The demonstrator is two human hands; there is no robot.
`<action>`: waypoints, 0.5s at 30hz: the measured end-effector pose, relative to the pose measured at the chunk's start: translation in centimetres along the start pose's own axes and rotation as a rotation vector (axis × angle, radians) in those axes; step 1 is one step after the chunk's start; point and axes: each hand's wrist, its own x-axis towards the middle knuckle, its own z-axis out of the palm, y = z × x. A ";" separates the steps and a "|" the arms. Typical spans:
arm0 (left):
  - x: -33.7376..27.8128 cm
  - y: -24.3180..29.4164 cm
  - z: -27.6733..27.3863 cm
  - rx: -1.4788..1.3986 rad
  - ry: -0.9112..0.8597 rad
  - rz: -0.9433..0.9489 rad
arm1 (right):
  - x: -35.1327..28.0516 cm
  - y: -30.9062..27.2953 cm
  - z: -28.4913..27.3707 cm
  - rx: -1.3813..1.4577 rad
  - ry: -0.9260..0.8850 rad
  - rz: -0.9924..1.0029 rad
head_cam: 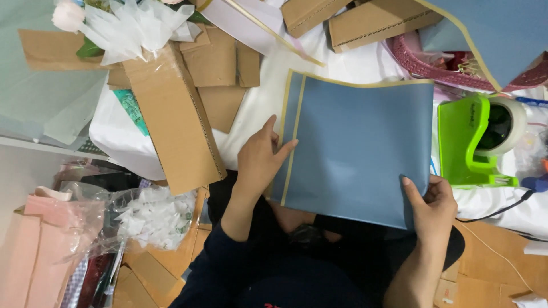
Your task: The person folds a large sheet of blue paper with a gold border in half, then folds it again to create a smaller rectangle. They use a cardboard piece to press the creases and smooth the paper. Finally, they use a blue utility knife to trim the edge of the folded paper.
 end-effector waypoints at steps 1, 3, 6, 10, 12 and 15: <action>0.1 0.3 -0.2 0.001 -0.005 0.002 | -0.2 -0.4 0.1 0.000 0.003 0.004; 0.4 0.9 -0.5 -0.069 -0.041 -0.002 | -0.5 -1.2 0.2 0.210 -0.039 0.124; 0.0 2.2 -1.4 -0.142 -0.095 -0.003 | 0.0 -0.1 -0.2 0.294 -0.106 0.189; -0.2 4.3 -3.2 -0.332 -0.111 0.004 | 0.6 1.9 0.1 0.253 -0.064 0.055; 0.1 4.9 -3.3 -0.357 -0.126 -0.020 | 0.5 1.2 0.6 0.285 -0.063 0.044; 0.3 5.0 -3.3 -0.371 -0.111 -0.047 | 0.8 1.1 0.7 0.231 -0.067 0.067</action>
